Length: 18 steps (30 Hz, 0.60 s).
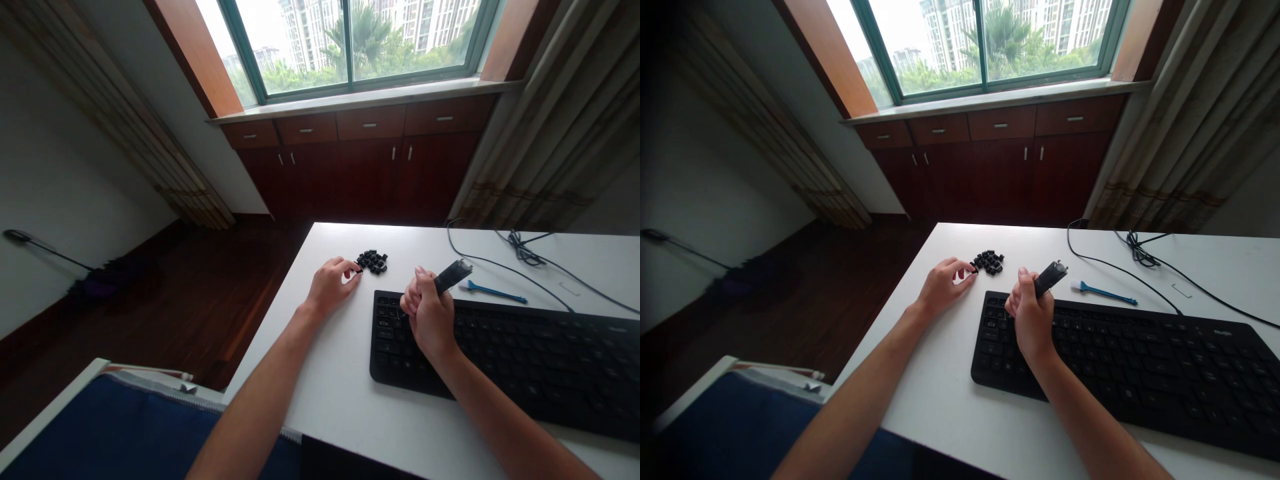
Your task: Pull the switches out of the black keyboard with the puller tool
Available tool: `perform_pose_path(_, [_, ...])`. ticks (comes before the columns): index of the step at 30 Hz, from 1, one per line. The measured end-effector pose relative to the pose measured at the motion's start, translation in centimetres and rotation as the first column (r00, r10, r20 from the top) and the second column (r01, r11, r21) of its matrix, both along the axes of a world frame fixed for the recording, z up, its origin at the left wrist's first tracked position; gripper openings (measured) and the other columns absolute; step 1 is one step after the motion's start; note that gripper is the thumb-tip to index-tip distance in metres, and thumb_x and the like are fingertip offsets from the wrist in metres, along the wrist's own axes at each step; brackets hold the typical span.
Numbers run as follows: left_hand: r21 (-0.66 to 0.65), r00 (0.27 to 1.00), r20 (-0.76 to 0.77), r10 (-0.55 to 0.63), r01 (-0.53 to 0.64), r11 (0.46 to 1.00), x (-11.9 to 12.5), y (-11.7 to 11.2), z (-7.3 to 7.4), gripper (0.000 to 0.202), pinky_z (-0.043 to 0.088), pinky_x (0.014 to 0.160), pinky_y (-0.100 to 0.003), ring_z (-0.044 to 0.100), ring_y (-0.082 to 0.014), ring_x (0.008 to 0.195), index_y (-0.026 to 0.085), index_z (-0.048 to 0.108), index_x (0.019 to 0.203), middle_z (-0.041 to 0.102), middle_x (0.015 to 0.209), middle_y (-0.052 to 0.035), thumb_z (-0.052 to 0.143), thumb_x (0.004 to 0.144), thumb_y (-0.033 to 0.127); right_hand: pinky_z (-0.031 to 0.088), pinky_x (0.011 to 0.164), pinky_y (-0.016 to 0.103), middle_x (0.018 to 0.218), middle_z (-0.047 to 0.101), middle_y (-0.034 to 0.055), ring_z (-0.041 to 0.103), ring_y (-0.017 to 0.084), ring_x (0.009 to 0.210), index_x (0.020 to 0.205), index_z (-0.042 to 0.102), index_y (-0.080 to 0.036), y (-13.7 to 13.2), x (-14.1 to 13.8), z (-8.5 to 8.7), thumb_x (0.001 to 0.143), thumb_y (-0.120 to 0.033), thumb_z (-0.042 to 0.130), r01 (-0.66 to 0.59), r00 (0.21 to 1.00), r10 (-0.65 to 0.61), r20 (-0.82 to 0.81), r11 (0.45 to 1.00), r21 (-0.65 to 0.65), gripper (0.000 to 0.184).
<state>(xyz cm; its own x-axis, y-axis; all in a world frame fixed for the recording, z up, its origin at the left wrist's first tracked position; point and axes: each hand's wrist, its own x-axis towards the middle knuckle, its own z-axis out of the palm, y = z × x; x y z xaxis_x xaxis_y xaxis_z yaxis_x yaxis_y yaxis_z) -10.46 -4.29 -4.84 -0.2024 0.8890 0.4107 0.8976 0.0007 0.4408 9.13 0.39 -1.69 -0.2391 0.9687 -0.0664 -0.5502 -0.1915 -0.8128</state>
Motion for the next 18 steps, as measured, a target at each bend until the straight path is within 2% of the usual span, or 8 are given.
perform_pose_path(9, [-0.002, 1.0, 0.0, 0.018, -0.018, 1.0, 0.05, 0.01, 0.0, 0.014, 0.046, 0.073, -0.028, 0.061, -0.0165, 0.08, 0.024, 0.072, 0.103, 0.063, 0.081, -0.0001, 0.066, 0.091, 0.025, 0.024, 0.039, 0.022, 0.048, 0.034, -0.0091, 0.028, 0.005, 0.04, 0.058, 0.038, -0.021, -0.04, 0.0, 0.0, 0.09, -0.03, 0.067, -0.005, 1.0, 0.005, 0.002, 1.0, 0.0, 0.044])
perform_pose_path(18, [0.0, 0.996, 0.013, 0.087, -0.087, 0.996, -0.26, 0.06, -0.27, 0.014, 0.046, 0.069, -0.028, 0.06, -0.0166, 0.075, 0.025, 0.072, 0.102, 0.063, 0.082, -0.0005, 0.066, 0.091, 0.03, 0.025, 0.039, 0.022, 0.048, 0.034, -0.0093, 0.028, 0.005, 0.04, 0.058, 0.038, -0.02, 0.04, -0.04, -0.03, 0.089, -0.03, 0.069, -0.007, 1.0, 0.007, 0.001, 1.0, -0.002, 0.045])
